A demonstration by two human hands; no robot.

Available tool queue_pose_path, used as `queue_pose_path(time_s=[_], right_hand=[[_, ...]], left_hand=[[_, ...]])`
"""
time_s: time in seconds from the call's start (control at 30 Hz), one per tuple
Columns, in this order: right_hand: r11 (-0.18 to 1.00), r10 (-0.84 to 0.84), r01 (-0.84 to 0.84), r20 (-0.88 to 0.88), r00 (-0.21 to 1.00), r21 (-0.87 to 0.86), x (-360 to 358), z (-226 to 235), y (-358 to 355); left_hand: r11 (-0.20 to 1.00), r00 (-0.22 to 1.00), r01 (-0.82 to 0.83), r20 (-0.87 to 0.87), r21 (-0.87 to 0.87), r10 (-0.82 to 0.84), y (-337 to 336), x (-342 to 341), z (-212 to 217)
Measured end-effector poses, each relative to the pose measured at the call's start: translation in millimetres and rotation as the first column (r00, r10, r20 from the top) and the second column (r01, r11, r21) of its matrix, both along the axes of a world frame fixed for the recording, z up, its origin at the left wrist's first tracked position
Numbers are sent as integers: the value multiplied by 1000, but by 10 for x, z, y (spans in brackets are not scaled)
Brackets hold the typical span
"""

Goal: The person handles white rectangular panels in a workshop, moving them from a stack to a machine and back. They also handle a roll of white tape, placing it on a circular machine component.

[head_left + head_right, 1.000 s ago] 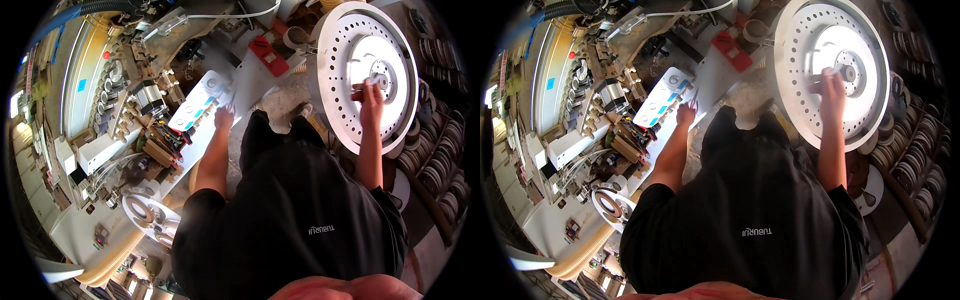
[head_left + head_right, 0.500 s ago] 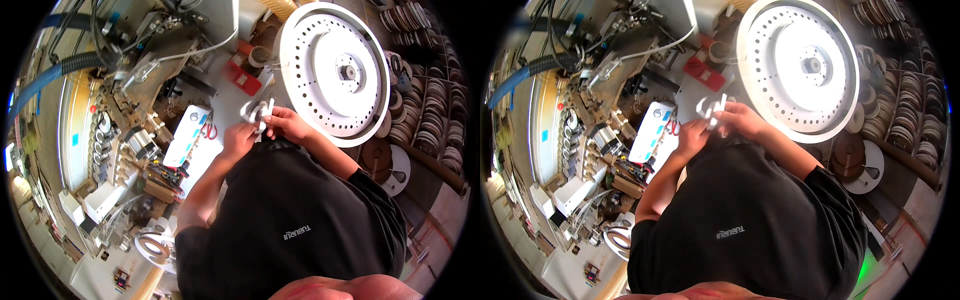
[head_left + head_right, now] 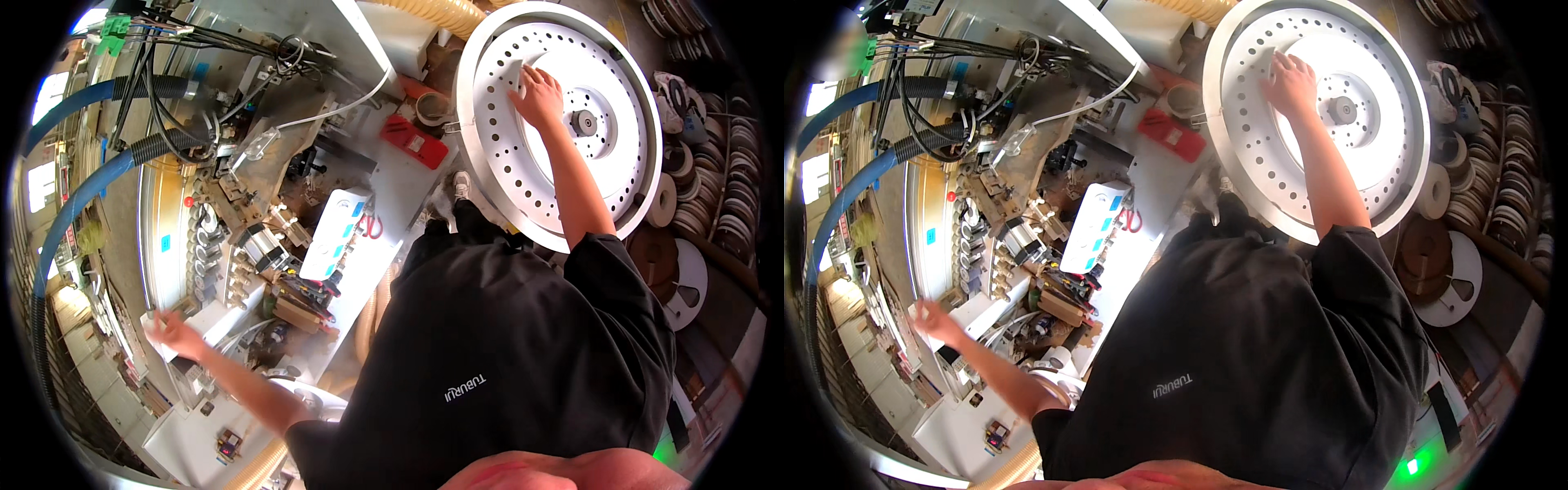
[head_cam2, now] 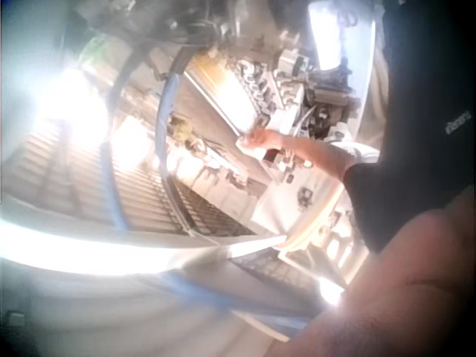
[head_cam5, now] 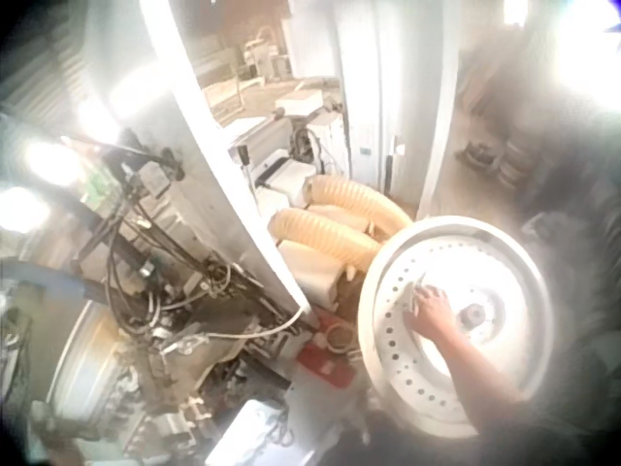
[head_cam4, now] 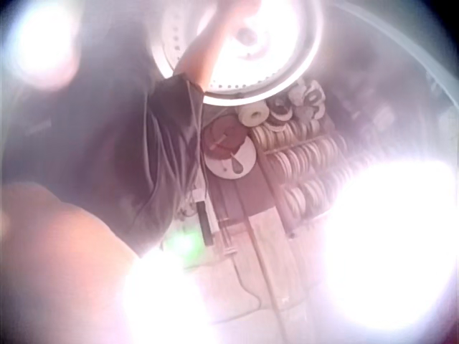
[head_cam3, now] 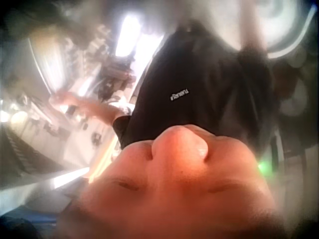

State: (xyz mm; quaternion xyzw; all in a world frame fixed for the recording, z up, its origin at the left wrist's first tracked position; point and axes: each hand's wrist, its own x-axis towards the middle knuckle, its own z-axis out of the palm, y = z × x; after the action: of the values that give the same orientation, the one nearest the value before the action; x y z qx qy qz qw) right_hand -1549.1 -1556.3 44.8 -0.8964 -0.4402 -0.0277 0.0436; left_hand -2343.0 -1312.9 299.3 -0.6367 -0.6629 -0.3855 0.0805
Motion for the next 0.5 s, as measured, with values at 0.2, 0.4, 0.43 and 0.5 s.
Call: queue_pose_path(time_s=[0.2, 0.4, 0.43, 0.5], right_hand=[[979, 202, -194, -352, 914, 58, -654, 116, -377], [967, 252, -240, -407, 878, 81, -968, 96, -799], [971, 240, -226, -380, 893, 82, -942, 75, -779], [974, 227, -207, -338, 913, 94, -872, 79, -693]], left_hand=[[731, 734, 552, 650, -401, -197, -852, 1966, -1690], [240, 515, 854, 814, -461, -269, -1399, 3588, -2213], [167, 489, 872, 833, -460, -258, -1409, 3779, -2247], [85, 490, 866, 803, -493, -340, -1351, 4120, -2322]])
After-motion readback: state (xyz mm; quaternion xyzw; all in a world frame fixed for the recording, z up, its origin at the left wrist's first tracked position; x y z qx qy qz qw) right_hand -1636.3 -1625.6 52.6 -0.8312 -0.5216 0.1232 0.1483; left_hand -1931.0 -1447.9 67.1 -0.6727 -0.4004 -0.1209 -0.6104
